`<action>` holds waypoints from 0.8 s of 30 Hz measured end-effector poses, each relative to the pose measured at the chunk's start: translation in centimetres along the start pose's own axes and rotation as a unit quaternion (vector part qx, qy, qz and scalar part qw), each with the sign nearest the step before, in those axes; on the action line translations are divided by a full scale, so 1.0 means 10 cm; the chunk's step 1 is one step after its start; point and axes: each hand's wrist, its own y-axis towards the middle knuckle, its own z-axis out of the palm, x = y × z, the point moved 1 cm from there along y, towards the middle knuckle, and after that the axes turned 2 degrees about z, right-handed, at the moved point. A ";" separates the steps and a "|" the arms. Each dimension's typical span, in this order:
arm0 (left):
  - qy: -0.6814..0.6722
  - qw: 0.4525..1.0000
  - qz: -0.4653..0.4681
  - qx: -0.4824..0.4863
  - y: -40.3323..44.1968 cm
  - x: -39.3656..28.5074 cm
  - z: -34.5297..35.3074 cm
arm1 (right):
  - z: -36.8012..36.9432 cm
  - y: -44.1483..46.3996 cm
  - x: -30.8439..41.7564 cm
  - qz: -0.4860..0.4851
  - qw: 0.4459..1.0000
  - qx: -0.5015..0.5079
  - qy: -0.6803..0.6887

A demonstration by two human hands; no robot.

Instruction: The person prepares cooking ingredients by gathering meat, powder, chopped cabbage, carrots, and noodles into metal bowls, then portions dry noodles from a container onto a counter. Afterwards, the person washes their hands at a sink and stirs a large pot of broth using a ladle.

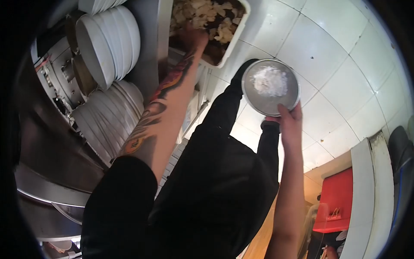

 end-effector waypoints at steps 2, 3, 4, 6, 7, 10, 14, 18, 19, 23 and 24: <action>-0.052 0.999 -0.012 -0.010 -0.04 -0.11 -0.09 | -0.06 0.02 0.06 0.011 1.000 -0.018 -0.007; -0.028 0.999 -0.025 -0.005 -0.04 -0.17 -0.13 | -0.10 0.03 0.05 0.011 1.000 -0.021 -0.006; -0.006 0.999 -0.038 0.004 -0.05 -0.22 -0.12 | -0.14 0.02 0.03 0.008 1.000 -0.029 -0.006; -0.047 0.995 -0.038 0.076 0.14 -0.06 -0.07 | -0.25 -0.01 -0.01 0.004 0.999 -0.047 -0.008; -0.052 0.997 -0.009 0.059 0.22 0.11 0.12 | -0.29 -0.03 -0.05 0.013 0.999 -0.050 0.001; -0.056 0.994 -0.015 0.093 0.33 0.06 0.08 | -0.39 -0.02 -0.28 0.028 0.997 -0.061 0.026; 0.025 0.986 -0.034 0.161 0.43 -0.08 0.03 | -0.35 0.01 -0.49 0.059 0.997 -0.047 0.033; 0.238 0.969 0.071 -0.017 0.20 -0.37 -0.10 | -0.14 -0.04 -0.40 0.016 0.999 -0.022 0.026; 0.200 0.976 0.080 -0.011 0.26 -0.26 -0.05 | -0.10 -0.04 -0.36 0.014 0.999 -0.021 0.028; 0.126 0.978 0.164 0.001 0.37 0.02 -0.03 | -0.04 0.00 -0.25 0.016 0.999 -0.016 0.043; 0.126 0.978 0.165 0.001 0.35 0.07 -0.01 | -0.04 0.02 -0.24 0.020 0.998 -0.019 0.050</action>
